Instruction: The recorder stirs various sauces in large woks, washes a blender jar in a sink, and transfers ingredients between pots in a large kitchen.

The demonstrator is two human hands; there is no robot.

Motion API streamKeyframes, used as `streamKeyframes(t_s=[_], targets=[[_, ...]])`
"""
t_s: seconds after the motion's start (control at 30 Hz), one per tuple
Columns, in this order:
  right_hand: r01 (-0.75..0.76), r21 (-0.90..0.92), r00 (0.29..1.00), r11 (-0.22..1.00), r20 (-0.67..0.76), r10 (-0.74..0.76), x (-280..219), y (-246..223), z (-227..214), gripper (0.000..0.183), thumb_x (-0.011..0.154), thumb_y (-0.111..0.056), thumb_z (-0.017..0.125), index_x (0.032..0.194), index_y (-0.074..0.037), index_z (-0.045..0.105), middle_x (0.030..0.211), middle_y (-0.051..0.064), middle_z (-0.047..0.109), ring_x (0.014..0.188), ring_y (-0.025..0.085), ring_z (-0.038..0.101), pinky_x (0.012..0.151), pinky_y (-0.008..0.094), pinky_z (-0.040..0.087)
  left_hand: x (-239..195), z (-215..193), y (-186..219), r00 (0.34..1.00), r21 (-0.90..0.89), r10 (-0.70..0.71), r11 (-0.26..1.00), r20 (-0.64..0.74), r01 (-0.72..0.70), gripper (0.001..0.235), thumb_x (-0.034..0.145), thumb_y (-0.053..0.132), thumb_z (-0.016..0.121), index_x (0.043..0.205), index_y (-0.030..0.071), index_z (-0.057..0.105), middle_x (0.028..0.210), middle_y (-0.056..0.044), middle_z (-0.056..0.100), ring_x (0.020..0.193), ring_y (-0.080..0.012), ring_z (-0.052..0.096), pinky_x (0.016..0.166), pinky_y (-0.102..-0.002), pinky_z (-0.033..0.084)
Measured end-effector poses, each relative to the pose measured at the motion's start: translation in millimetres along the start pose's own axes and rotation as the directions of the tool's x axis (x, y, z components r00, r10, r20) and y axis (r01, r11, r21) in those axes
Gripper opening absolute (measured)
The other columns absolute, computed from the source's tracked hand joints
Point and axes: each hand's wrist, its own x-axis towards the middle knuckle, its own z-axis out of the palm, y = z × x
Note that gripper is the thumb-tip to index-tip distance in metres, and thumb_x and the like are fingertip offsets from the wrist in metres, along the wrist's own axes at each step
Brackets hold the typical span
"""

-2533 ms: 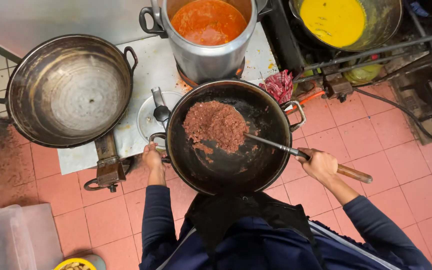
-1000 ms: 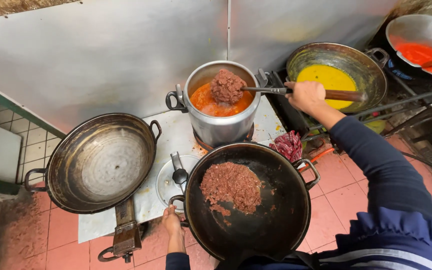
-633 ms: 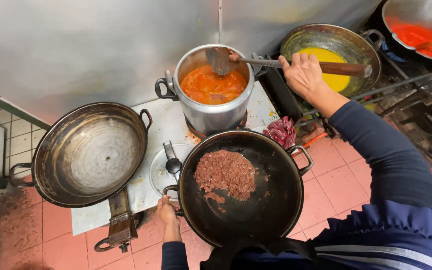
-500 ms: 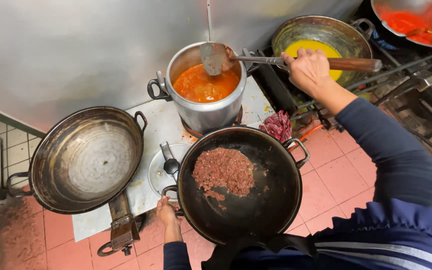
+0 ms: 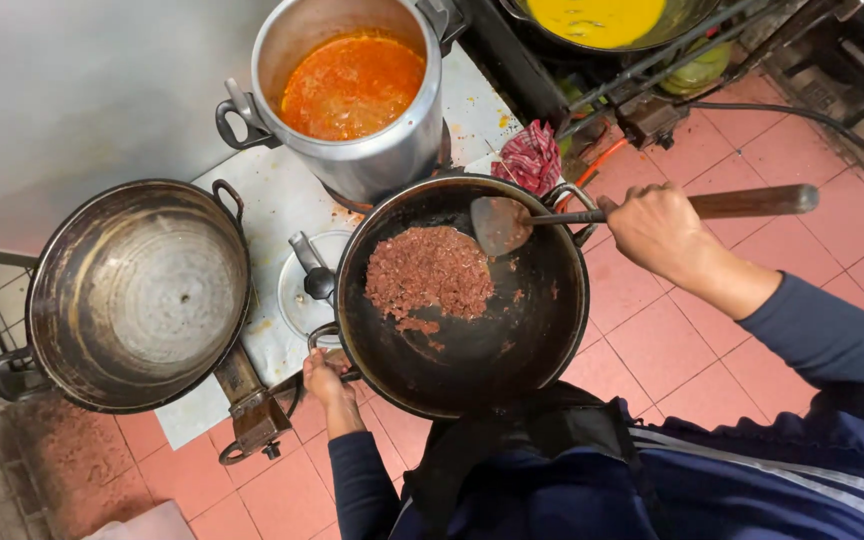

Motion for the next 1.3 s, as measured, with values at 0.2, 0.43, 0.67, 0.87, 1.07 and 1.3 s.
streamKeyframes(t_s=[0.2, 0.43, 0.67, 0.87, 1.07, 1.3], targets=[[-0.067, 0.094, 0.991, 0.993, 0.12, 0.055, 17.8, -20.5, 94.0, 0.029, 0.108, -0.025, 0.049, 0.124, -0.017, 0.072, 0.089, 0.009, 0.073, 0.078, 0.025, 0.074, 0.071, 0.041, 0.057, -4.7, 2.9, 4.5, 1.0, 0.004, -0.011, 1.0, 0.004, 0.011, 0.026, 0.107, 0.023, 0.056, 0.089, 0.006, 0.063, 0.057, 0.001, 0.049, 0.045, -0.0099, 0.04, 0.044, -0.026, 0.035], [-0.092, 0.458, 0.973, 0.884, 0.229, -0.018, 69.1, -90.3, 162.5, 0.047, 0.095, -0.044, 0.06, 0.141, -0.036, 0.059, 0.088, 0.01, 0.075, 0.08, 0.031, 0.075, 0.066, 0.046, 0.059, -5.4, 7.4, 7.5, 0.999, 0.032, 0.036, 0.999, -0.006, -0.035, 0.027, 0.108, 0.024, 0.054, 0.09, 0.006, 0.062, 0.056, 0.001, 0.047, 0.044, -0.0098, 0.04, 0.043, -0.027, 0.036], [-0.132, 0.568, 0.984, 0.812, 0.175, 0.038, 41.4, -68.9, 165.4, 0.046, 0.092, -0.049, 0.06, 0.137, -0.039, 0.064, 0.093, 0.006, 0.077, 0.08, 0.03, 0.075, 0.066, 0.046, 0.059, -2.4, 0.5, 3.4, 1.0, 0.033, 0.02, 0.999, -0.001, -0.02, 0.026, 0.107, 0.024, 0.054, 0.089, 0.007, 0.062, 0.055, 0.003, 0.043, 0.042, -0.0089, 0.035, 0.042, -0.028, 0.037], [-0.182, 0.561, 0.978, 0.807, 0.189, 0.09, 10.7, -38.1, 152.3, 0.043, 0.093, -0.055, 0.059, 0.135, -0.048, 0.064, 0.102, 0.001, 0.077, 0.085, 0.03, 0.074, 0.069, 0.045, 0.06, 3.3, 3.2, -2.0, 1.0, 0.033, 0.027, 0.999, -0.014, -0.026, 0.026, 0.107, 0.024, 0.055, 0.089, 0.007, 0.06, 0.056, 0.002, 0.044, 0.043, -0.0094, 0.039, 0.042, -0.029, 0.038], [-0.068, 0.424, 0.998, 0.903, 0.021, 0.066, -13.0, -20.3, 89.4, 0.044, 0.092, -0.045, 0.06, 0.136, -0.042, 0.062, 0.093, -0.002, 0.072, 0.078, 0.028, 0.073, 0.068, 0.043, 0.059, -5.1, 8.6, 4.4, 1.0, 0.038, 0.005, 0.999, -0.005, -0.005, 0.025, 0.106, 0.024, 0.054, 0.089, 0.007, 0.06, 0.054, 0.001, 0.043, 0.041, -0.012, 0.039, 0.043, -0.031, 0.04], [0.197, 0.068, 0.863, 0.978, -0.486, -0.14, -18.1, -38.5, 57.1, 0.052, 0.079, -0.016, 0.061, 0.13, -0.023, 0.07, 0.087, 0.005, 0.067, 0.073, 0.023, 0.066, 0.063, 0.038, 0.051, 6.8, 4.1, -6.1, 1.0, 0.033, -0.015, 0.999, -0.027, 0.016, 0.024, 0.106, 0.024, 0.055, 0.09, 0.007, 0.061, 0.057, 0.003, 0.045, 0.043, -0.01, 0.04, 0.043, -0.029, 0.038]])
